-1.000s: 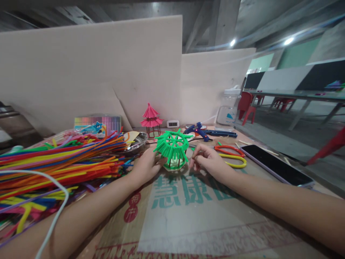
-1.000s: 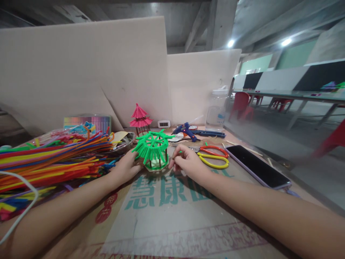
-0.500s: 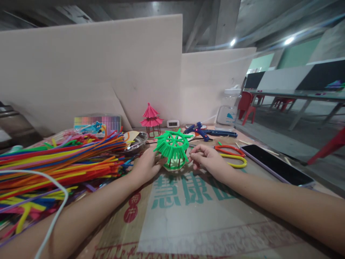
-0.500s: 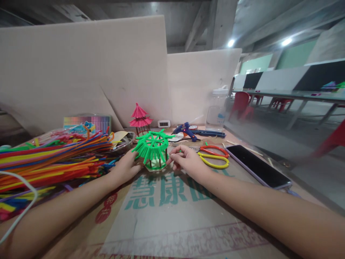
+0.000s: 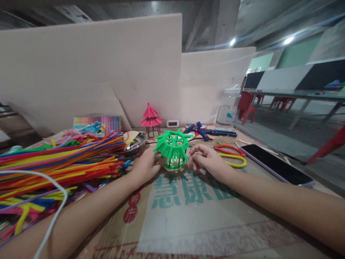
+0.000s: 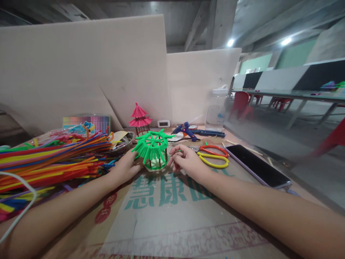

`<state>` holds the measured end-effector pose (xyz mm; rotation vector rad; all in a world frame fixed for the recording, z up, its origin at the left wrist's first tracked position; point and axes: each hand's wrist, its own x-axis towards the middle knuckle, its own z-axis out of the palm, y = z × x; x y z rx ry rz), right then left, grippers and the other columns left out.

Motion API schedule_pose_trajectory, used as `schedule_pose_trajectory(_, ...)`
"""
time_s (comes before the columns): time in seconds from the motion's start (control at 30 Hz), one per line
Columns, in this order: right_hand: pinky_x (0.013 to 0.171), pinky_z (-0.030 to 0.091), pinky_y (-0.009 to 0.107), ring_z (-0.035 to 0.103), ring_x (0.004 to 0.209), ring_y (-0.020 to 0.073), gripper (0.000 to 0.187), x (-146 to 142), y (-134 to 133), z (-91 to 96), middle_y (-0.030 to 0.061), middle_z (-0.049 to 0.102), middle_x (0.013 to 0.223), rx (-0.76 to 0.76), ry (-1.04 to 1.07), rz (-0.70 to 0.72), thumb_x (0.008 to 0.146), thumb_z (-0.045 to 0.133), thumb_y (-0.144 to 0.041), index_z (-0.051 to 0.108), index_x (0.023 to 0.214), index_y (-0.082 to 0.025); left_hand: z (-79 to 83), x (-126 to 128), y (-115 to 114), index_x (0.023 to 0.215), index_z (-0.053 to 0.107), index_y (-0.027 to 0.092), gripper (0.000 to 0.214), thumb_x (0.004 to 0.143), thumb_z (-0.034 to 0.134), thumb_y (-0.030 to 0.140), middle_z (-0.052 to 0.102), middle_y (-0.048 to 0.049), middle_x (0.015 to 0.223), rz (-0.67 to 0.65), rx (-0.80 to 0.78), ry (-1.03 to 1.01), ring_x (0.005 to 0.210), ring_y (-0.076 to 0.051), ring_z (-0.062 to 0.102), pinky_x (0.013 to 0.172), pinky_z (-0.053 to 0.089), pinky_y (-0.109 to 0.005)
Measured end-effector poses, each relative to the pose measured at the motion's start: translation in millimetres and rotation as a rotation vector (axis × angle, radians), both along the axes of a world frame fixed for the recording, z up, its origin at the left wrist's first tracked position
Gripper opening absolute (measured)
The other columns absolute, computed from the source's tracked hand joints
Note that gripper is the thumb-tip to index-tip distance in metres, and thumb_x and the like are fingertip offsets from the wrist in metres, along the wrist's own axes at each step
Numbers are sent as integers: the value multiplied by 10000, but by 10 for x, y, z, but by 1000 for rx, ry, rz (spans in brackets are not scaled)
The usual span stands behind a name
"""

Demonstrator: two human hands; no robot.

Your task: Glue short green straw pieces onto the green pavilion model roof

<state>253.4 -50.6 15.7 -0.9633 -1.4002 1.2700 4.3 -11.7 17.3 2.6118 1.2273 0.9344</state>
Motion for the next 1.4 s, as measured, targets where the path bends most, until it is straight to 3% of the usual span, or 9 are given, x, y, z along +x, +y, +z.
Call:
schedule_pose_trajectory(0.23,468,388,214,548,468,117,418,8,24,-50,-42,644,566,-12,-119,-18,790,696,-537,401,764,-242,-2,6,10,1152,649,161,334,868,544,302,704,-128,1166,-1,-2,18,1124,-319,640,987,517,-463)
schedule_pose_trajectory(0.3,456,339,222,467,434,106,436,19,-7,-42,-71,518,486,92,-210,-64,854,616,-580,392,694,-240,-10,0,17,1146,648,159,327,877,536,307,706,-129,1151,-1,13,24,1114,-319,643,974,524,-463)
schedule_pose_trajectory(0.4,485,313,239,411,482,103,445,48,-90,12,-72,397,525,370,-312,-218,914,569,-521,393,624,-232,-26,-15,27,1177,639,183,332,869,550,269,698,-104,1164,-29,53,18,1128,-296,639,995,526,-442)
schedule_pose_trajectory(0.47,507,330,240,424,512,110,308,80,-148,64,-73,410,571,533,-340,-254,934,585,-440,520,736,-214,-38,-26,33,1255,607,197,396,864,556,235,669,-101,1239,-59,108,11,1187,-285,613,1049,502,-438)
schedule_pose_trajectory(0.53,519,343,241,414,496,115,204,118,-190,112,-94,404,568,669,-424,-190,945,615,-382,617,1025,-194,-50,-36,39,1307,579,194,452,856,564,210,641,-112,1291,-70,152,14,1235,-286,585,1088,477,-447)
schedule_pose_trajectory(0.6,543,350,246,407,493,120,351,152,-210,145,-106,399,560,822,-581,-124,931,670,-356,597,1236,-198,-60,-46,46,1302,584,186,460,843,575,196,636,-123,1295,-71,170,28,1246,-290,576,1097,472,-458)
schedule_pose_trajectory(0.73,614,379,270,459,554,142,451,178,-199,157,-83,481,599,1023,-804,-140,902,729,-300,581,1316,-203,-71,-62,66,1286,603,188,442,846,564,192,633,-125,1298,-107,208,55,1254,-294,564,1112,451,-486)
schedule_pose_trajectory(1.0,664,423,297,546,620,170,444,157,-172,129,-49,581,654,1066,-832,-150,859,766,-226,600,1270,-195,-59,-56,64,1321,593,205,467,855,557,205,637,-117,1293,-127,223,68,1255,-290,556,1121,438,-486)
schedule_pose_trajectory(1.4,665,433,300,564,639,173,396,154,-165,126,-33,621,690,1044,-804,-126,933,668,-231,575,1318,-234,-43,-46,46,1299,600,199,422,882,536,218,632,-116,1290,-138,246,84,1248,-289,557,1111,452,-477)
